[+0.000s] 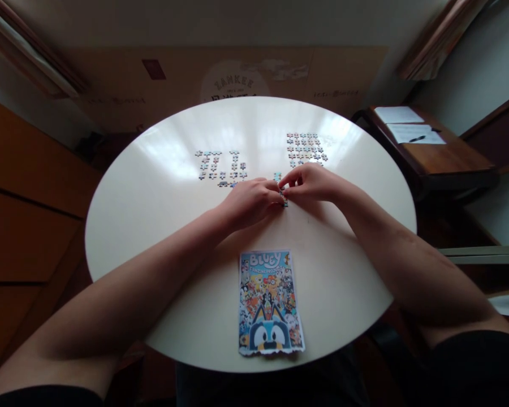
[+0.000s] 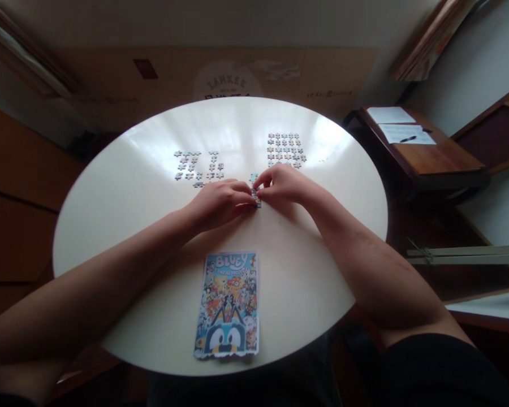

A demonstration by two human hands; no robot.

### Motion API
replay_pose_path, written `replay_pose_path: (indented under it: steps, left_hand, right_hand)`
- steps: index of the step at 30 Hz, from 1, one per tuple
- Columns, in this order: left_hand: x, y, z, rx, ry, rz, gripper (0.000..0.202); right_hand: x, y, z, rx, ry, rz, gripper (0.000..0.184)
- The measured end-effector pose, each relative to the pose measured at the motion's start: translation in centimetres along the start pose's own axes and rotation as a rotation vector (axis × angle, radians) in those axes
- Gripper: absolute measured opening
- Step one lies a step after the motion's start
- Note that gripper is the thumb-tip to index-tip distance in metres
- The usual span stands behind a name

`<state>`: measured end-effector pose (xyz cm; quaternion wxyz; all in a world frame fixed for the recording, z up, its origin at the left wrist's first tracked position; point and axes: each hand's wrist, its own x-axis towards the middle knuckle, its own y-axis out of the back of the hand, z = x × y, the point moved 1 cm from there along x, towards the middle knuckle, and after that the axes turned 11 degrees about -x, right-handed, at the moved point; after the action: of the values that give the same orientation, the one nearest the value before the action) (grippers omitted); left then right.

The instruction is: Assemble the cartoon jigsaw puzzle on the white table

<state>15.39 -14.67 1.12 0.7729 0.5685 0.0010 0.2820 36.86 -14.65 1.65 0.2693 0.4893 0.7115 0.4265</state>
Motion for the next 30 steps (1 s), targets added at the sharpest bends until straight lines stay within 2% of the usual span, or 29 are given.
replay_pose_path:
  steps: [10, 16, 24, 27, 30]
  left_hand:
    - [-0.12, -0.08, -0.40, 0.005, -0.032, 0.029, 0.024]
    - [-0.20, -0.19, -0.32, 0.053, -0.005, 0.099, 0.021]
    - [-0.23, -0.06, -0.27, 0.099, -0.005, 0.092, 0.022]
    - [-0.43, 0.19, -0.58, 0.117, -0.021, 0.073, 0.023]
    - [-0.70, 0.77, -0.95, 0.148, 0.003, 0.110, 0.030]
  right_hand:
    - [0.10, -0.21, 0.10, -0.005, -0.010, 0.015, 0.026]
    - [0.20, -0.30, 0.18, -0.002, -0.018, 0.023, 0.027]
    - [0.34, -0.37, -0.09, -0.012, -0.036, 0.017, 0.024]
    - [0.43, -0.34, -0.11, -0.018, -0.036, 0.050, 0.022]
    - [0.34, 0.04, -0.12, 0.011, -0.027, 0.130, 0.025]
